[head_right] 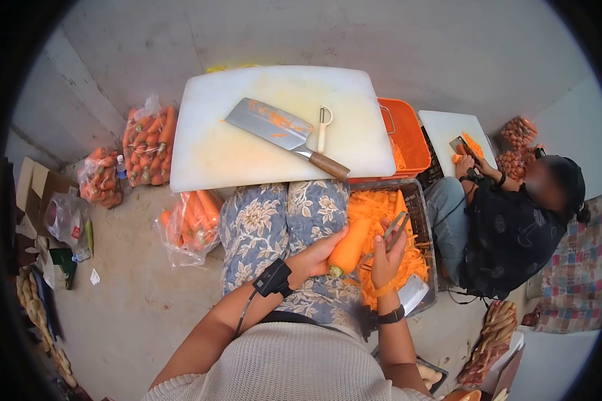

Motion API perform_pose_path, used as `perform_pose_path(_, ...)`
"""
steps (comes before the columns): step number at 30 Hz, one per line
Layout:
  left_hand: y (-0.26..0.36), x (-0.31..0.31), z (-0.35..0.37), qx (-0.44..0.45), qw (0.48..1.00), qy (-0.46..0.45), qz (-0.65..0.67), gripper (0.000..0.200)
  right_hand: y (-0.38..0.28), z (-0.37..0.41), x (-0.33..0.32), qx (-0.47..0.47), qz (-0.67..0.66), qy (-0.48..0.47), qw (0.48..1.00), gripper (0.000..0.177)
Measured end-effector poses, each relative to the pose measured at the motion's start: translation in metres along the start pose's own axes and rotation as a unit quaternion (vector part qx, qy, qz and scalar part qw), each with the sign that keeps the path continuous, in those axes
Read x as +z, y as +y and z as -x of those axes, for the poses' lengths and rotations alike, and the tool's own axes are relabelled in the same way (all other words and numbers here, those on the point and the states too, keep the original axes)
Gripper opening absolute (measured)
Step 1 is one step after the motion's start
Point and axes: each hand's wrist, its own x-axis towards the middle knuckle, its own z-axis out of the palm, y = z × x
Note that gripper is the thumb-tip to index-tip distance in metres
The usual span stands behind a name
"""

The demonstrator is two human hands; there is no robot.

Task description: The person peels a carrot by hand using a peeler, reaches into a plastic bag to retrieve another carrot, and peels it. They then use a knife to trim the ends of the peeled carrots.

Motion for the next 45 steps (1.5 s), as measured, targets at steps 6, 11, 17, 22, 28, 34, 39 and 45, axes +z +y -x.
perform_pose_path(6, -0.002, -0.007, -0.004, 0.056, 0.998, -0.013, -0.017, 0.043, -0.003, 0.024, 0.016, -0.133, 0.116, -0.228, 0.957, 0.047)
perform_pose_path(11, 0.003, 0.000, 0.011, 0.025, 0.995, -0.065, 0.066, 0.044, -0.008, 0.030, 0.001, -0.189, 0.164, -0.179, 0.951, 0.045)
perform_pose_path(17, 0.003, -0.010, 0.001, 0.022, 0.992, -0.059, 0.110, 0.049, 0.026, 0.030, -0.041, -0.075, 0.163, -0.033, 0.983, 0.035)
perform_pose_path(22, 0.000, -0.014, -0.003, 0.026, 0.990, -0.077, 0.111, 0.049, 0.017, 0.026, -0.022, -0.015, 0.038, 0.020, 0.999, 0.032)
perform_pose_path(28, -0.009, -0.013, -0.008, 0.059, 0.997, -0.049, 0.034, 0.044, -0.013, 0.022, 0.031, -0.006, 0.025, -0.014, 1.000, 0.037)
perform_pose_path(34, -0.003, -0.008, -0.008, 0.044, 0.999, 0.014, 0.006, 0.043, 0.004, 0.008, 0.039, -0.003, 0.164, -0.056, 0.985, 0.037)
perform_pose_path(39, -0.002, -0.014, -0.018, 0.034, 0.999, -0.005, 0.016, 0.042, 0.010, -0.003, 0.036, 0.018, 0.183, -0.061, 0.981, 0.037)
perform_pose_path(45, 0.000, -0.015, -0.021, 0.041, 0.999, 0.011, 0.005, 0.041, 0.006, -0.009, 0.040, 0.025, 0.194, -0.055, 0.979, 0.036)
